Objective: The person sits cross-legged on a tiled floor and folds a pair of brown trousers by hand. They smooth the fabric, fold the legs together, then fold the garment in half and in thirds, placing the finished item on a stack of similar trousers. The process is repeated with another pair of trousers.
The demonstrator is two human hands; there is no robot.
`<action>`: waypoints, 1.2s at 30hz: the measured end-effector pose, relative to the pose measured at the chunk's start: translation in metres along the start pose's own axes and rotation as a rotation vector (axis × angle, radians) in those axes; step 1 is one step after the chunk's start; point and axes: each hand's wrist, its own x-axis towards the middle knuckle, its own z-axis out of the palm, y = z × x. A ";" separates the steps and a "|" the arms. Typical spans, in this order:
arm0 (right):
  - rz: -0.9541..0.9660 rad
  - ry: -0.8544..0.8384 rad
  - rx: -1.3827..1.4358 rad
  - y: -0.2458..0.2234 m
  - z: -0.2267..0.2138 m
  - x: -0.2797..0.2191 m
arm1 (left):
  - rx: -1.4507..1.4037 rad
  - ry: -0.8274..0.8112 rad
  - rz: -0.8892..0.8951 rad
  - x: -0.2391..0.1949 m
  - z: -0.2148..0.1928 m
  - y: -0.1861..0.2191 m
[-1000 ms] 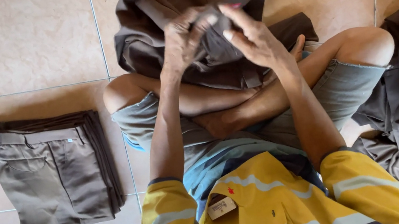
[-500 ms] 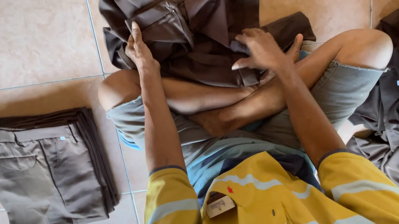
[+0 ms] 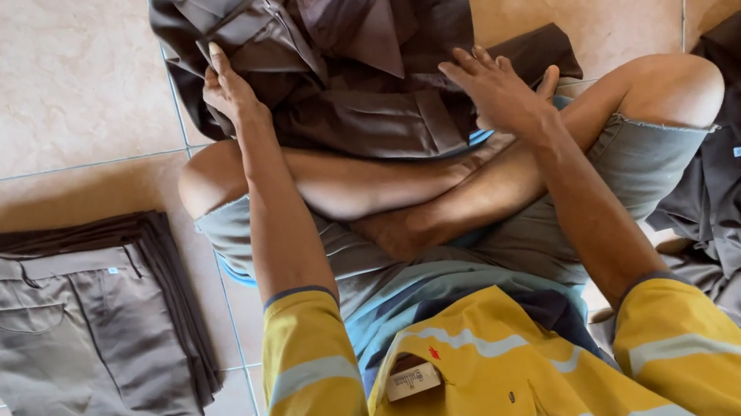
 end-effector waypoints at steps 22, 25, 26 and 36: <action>-0.247 0.238 0.040 0.001 0.061 -0.011 | -0.030 -0.058 0.004 -0.028 0.001 0.036; -0.288 0.301 0.284 -0.014 0.027 -0.023 | -0.091 -0.237 0.173 -0.059 0.013 0.083; -0.350 0.394 0.348 -0.021 0.006 -0.030 | -0.104 -0.378 0.428 -0.070 0.022 0.096; -0.595 0.899 0.836 -0.091 -0.132 -0.039 | 0.098 -1.243 0.703 -0.227 0.028 0.191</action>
